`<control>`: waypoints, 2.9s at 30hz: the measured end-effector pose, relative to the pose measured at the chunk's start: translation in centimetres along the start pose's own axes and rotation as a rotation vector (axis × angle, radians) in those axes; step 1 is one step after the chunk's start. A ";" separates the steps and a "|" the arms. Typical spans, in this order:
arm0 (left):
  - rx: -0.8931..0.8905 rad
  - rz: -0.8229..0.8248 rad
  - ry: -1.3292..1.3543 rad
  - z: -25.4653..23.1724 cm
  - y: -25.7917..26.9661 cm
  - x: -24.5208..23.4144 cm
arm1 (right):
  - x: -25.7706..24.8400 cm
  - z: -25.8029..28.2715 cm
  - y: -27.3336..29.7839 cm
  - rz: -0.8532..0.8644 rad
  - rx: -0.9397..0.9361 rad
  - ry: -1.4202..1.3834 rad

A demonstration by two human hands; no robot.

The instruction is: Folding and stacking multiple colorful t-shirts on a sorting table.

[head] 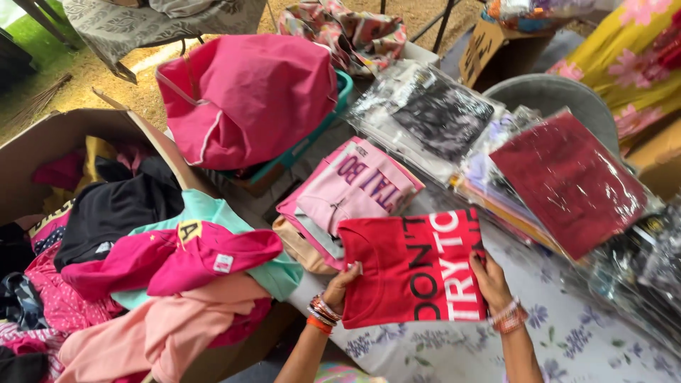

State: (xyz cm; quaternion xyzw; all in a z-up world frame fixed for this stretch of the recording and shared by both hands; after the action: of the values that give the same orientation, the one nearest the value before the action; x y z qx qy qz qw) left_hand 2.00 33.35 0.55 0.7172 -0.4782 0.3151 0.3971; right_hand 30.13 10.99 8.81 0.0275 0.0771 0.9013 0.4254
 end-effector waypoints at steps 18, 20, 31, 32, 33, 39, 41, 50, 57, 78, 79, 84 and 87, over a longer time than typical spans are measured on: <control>0.224 -0.644 -0.244 -1.6 0.9 -12.3 | 20.6 9.9 -14.5 -0.288 -0.874 0.606; 0.171 -0.558 -0.463 -2.1 4.1 -9.7 | 18.1 3.9 -10.1 -0.329 -0.720 0.672; 0.835 -0.513 -1.991 -26.3 17.2 14.9 | 11.1 -20.2 16.2 -0.313 -0.545 1.360; 0.735 -0.618 -2.097 -27.9 17.4 14.5 | 10.5 -21.0 17.5 -0.322 -0.589 1.362; 0.629 -0.723 -2.198 -29.5 17.7 14.1 | 9.8 -21.7 19.0 -0.331 -0.633 1.363; 0.379 -0.756 -2.290 -30.6 20.5 7.3 | 12.3 -15.7 18.7 -0.344 -0.557 1.358; 0.409 -0.732 -2.313 -30.7 21.2 6.3 | 13.0 -13.9 18.2 -0.289 -0.441 1.348; 0.707 -0.291 -1.993 -27.5 20.6 2.9 | 11.0 -11.5 19.2 0.078 0.003 1.045; 0.564 0.063 -1.490 -17.0 17.4 9.6 | 5.8 -13.8 25.5 0.063 0.084 0.637; -0.153 1.197 -1.206 27.9 14.5 51.9 | -12.6 -13.8 61.5 -0.457 -0.255 -0.355; -0.158 1.224 -1.205 28.3 13.9 51.3 | -13.7 -14.6 62.8 -0.495 -0.284 -0.372; -0.077 1.025 -1.143 26.1 9.2 48.9 | -18.4 -17.5 67.6 -0.631 -0.407 -0.452; -0.001 0.960 -1.053 23.1 7.6 48.6 | -19.1 -18.0 67.2 -0.654 -0.436 -0.528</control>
State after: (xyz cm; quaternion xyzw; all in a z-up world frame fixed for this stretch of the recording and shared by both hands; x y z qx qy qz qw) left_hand 13.22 -9.66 31.78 0.4840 -0.8698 0.0669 -0.0690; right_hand -11.07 -47.89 2.31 0.1403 -0.2200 0.6773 0.6879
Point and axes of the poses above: each hand's wrist, its own y-axis away from the middle knuckle, its own x-axis out of the palm, z = x × y, the point moved 9 cm from there along -y, towards the middle knuckle, and after that the axes turned 8 degrees about -y, right-handed, at the moved point
